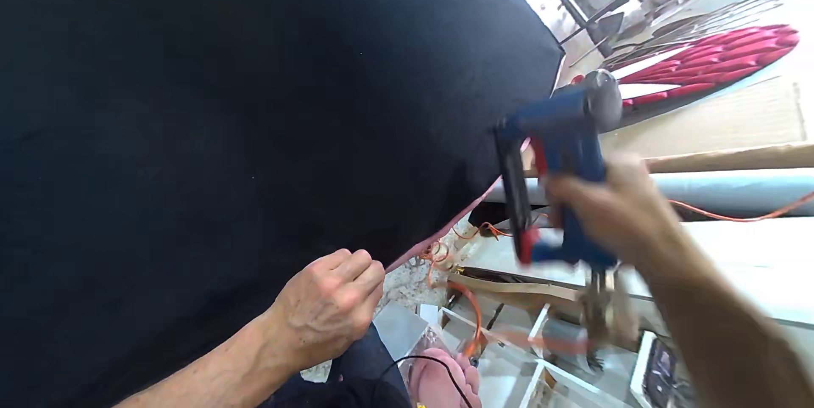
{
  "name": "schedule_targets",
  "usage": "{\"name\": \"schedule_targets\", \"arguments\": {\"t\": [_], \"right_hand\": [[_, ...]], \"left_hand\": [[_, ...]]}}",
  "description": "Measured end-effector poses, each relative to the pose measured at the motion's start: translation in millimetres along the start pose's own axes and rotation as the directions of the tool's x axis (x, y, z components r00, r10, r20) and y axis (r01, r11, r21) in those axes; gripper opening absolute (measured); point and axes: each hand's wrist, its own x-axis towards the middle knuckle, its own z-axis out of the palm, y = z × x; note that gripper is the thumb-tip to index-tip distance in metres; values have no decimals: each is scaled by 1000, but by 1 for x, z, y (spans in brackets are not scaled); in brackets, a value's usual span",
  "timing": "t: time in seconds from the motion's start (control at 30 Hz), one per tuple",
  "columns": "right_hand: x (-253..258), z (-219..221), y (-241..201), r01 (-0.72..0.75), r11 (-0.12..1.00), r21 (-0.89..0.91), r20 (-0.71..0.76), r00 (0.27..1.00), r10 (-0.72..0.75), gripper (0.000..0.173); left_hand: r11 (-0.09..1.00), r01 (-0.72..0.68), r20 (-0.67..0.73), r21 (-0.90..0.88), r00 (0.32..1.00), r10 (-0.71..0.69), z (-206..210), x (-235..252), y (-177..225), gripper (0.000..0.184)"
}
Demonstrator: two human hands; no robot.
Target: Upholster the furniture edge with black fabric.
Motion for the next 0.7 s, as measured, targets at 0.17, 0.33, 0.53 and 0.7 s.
{"name": "schedule_targets", "arguments": {"t": [0.17, 0.33, 0.53, 0.7], "right_hand": [[-119, 67, 27, -39, 956, 291, 154, 988, -7, 26], [-131, 83, 20, 30, 991, 133, 148, 988, -50, 21], [-136, 82, 31, 31, 963, 266, 69, 996, -51, 20], [-153, 86, 45, 19, 923, 385, 49, 998, -40, 23]], "left_hand": [[999, 23, 9, -37, 1000, -23, 0, 2, 2, 19], [994, 55, 20, -92, 998, -54, -12, 1, 8, 17], [990, 128, -62, -63, 989, -132, -34, 3, 17, 11], [999, 47, -55, 14, 997, -47, -38, 2, 16, 12]]}}
